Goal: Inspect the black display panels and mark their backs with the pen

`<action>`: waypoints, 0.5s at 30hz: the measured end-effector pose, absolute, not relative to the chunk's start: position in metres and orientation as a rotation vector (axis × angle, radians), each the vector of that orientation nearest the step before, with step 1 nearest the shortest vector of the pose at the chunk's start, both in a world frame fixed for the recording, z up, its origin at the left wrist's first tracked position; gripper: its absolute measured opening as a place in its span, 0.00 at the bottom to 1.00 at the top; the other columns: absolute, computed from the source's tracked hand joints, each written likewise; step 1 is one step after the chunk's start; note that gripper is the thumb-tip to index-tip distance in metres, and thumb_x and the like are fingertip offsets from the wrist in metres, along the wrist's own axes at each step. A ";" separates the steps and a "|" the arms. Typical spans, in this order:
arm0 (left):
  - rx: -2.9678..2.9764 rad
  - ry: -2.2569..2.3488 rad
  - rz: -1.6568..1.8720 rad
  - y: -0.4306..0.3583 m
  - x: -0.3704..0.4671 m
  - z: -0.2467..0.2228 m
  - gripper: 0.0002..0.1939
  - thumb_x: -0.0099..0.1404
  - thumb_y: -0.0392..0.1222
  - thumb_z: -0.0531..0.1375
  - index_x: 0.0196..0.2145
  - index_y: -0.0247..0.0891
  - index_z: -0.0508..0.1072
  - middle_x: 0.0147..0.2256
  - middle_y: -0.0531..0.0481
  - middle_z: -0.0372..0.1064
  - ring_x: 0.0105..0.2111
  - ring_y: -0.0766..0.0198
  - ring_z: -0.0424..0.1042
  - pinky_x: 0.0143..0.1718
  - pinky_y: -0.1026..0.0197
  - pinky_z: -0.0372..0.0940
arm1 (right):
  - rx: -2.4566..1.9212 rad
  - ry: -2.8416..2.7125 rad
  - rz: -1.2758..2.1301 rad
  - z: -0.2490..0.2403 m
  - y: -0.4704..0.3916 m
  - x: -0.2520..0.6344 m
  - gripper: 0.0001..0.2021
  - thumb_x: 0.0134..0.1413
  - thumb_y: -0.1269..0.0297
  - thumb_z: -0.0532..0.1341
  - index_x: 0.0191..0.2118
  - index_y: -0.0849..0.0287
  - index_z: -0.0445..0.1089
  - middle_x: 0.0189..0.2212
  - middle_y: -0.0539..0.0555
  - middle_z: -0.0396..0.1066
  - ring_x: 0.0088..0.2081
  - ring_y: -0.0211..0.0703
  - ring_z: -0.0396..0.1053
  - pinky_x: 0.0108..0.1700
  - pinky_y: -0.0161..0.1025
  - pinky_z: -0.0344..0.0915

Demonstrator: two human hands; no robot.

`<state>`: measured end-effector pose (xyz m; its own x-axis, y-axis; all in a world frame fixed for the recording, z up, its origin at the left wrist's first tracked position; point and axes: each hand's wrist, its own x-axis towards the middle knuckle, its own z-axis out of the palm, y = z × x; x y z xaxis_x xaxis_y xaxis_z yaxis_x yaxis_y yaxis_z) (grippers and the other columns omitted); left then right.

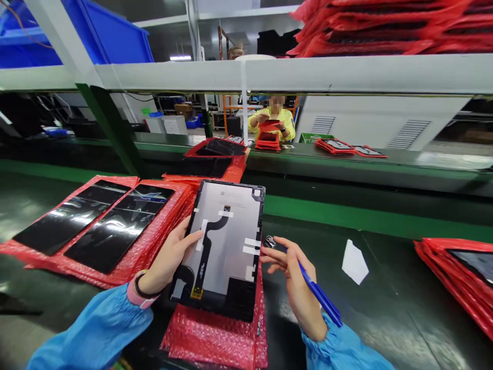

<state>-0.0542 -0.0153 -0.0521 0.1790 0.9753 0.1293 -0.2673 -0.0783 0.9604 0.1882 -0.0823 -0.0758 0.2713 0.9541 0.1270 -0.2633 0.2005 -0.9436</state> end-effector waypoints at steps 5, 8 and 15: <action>1.217 0.763 1.320 -0.017 -0.047 -0.029 0.20 0.62 0.42 0.64 0.52 0.43 0.71 0.51 0.51 0.74 0.51 0.59 0.72 0.54 0.59 0.64 | -0.999 -1.084 1.156 -0.049 -0.087 0.187 0.13 0.59 0.53 0.62 0.45 0.51 0.76 0.34 0.52 0.80 0.35 0.41 0.75 0.40 0.36 0.70; 1.245 0.749 1.365 -0.018 -0.042 -0.014 0.21 0.62 0.42 0.64 0.53 0.45 0.71 0.52 0.52 0.73 0.51 0.61 0.72 0.55 0.61 0.64 | -0.972 -1.182 1.080 -0.035 -0.088 0.189 0.13 0.58 0.55 0.64 0.47 0.50 0.76 0.38 0.50 0.78 0.36 0.41 0.72 0.40 0.36 0.67; 1.325 0.769 1.431 -0.017 -0.035 0.004 0.24 0.61 0.43 0.65 0.55 0.44 0.70 0.50 0.51 0.74 0.48 0.59 0.75 0.48 0.62 0.69 | -1.071 -1.279 0.788 -0.004 -0.082 0.189 0.11 0.59 0.59 0.61 0.27 0.56 0.72 0.22 0.47 0.63 0.26 0.36 0.57 0.29 0.35 0.54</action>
